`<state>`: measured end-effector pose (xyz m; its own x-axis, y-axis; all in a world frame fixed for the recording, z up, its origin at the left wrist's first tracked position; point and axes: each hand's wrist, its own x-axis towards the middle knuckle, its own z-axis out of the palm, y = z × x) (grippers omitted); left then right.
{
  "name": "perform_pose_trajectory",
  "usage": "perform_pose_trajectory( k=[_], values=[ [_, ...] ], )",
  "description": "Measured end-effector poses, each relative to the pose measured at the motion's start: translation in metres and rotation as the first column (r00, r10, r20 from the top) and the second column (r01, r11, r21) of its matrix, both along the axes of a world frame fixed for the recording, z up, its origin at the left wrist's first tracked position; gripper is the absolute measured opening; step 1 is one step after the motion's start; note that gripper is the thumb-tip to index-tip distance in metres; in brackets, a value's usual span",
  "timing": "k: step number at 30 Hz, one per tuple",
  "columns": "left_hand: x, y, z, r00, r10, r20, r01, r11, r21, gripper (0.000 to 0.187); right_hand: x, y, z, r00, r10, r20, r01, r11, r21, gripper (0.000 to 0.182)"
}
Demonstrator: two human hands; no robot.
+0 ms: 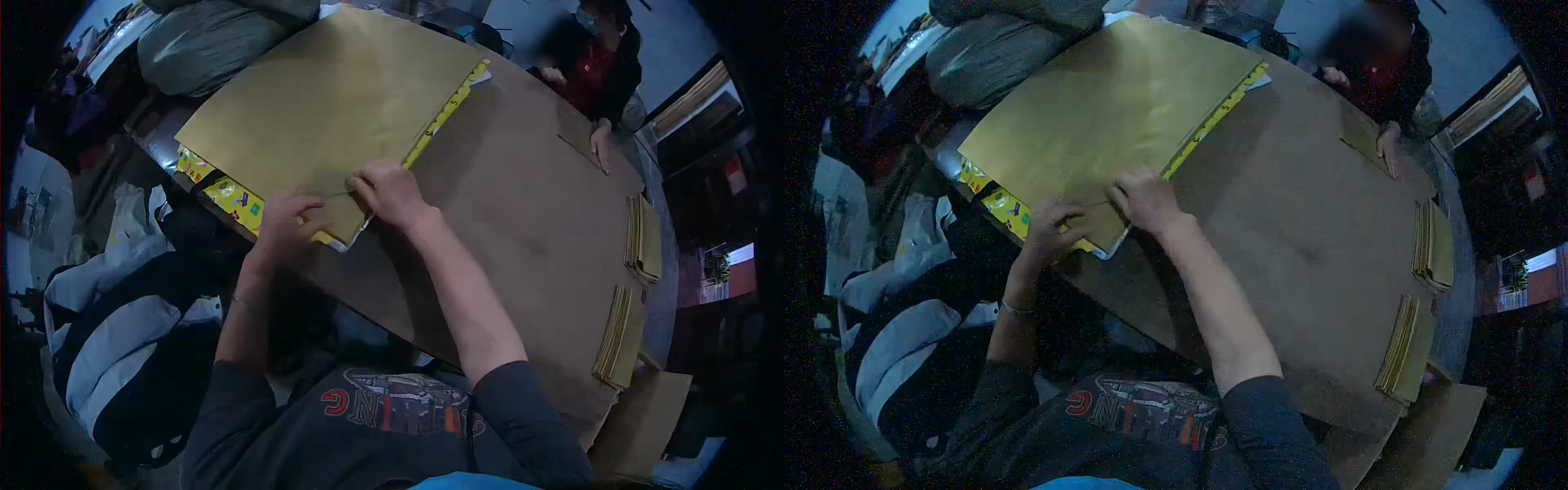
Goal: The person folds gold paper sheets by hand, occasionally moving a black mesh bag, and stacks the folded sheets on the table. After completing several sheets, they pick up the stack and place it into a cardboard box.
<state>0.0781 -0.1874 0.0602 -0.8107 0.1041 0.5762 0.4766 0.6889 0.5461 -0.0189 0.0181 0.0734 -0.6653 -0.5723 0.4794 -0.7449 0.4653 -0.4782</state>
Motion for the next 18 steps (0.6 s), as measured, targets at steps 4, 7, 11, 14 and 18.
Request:
perform_pose_trajectory(
  k=[4, 7, 11, 14, 18],
  values=[
    [-0.001, 0.007, 0.003, 0.999, 0.017, -0.037, -0.02, 0.995, -0.098, 0.037, 0.002, 0.003, 0.001, 0.999, 0.029, -0.039, -0.03, 0.999, -0.023, 0.02],
    [0.001, 0.009, 0.007, 0.999, 0.037, -0.038, -0.043, 0.985, -0.166, 0.042, 0.006, 0.006, 0.002, 0.998, 0.057, -0.034, -0.058, 0.998, -0.028, 0.021],
    [0.001, 0.009, 0.006, 0.996, 0.022, 0.081, -0.009, 0.987, -0.158, 0.047, 0.005, 0.007, -0.002, 0.995, 0.096, -0.033, -0.097, 0.995, -0.034, 0.018],
    [-0.001, 0.009, 0.005, 0.994, 0.066, 0.082, -0.053, 0.986, -0.157, 0.044, 0.004, 0.008, -0.002, 0.996, 0.091, -0.015, -0.09, 0.996, 0.02, 0.017],
    [-0.001, 0.013, 0.003, 0.971, 0.159, 0.176, -0.12, 0.97, -0.212, 0.037, 0.004, 0.009, 0.002, 0.993, 0.102, -0.065, -0.104, 0.994, -0.021, 0.016]
  ],
)
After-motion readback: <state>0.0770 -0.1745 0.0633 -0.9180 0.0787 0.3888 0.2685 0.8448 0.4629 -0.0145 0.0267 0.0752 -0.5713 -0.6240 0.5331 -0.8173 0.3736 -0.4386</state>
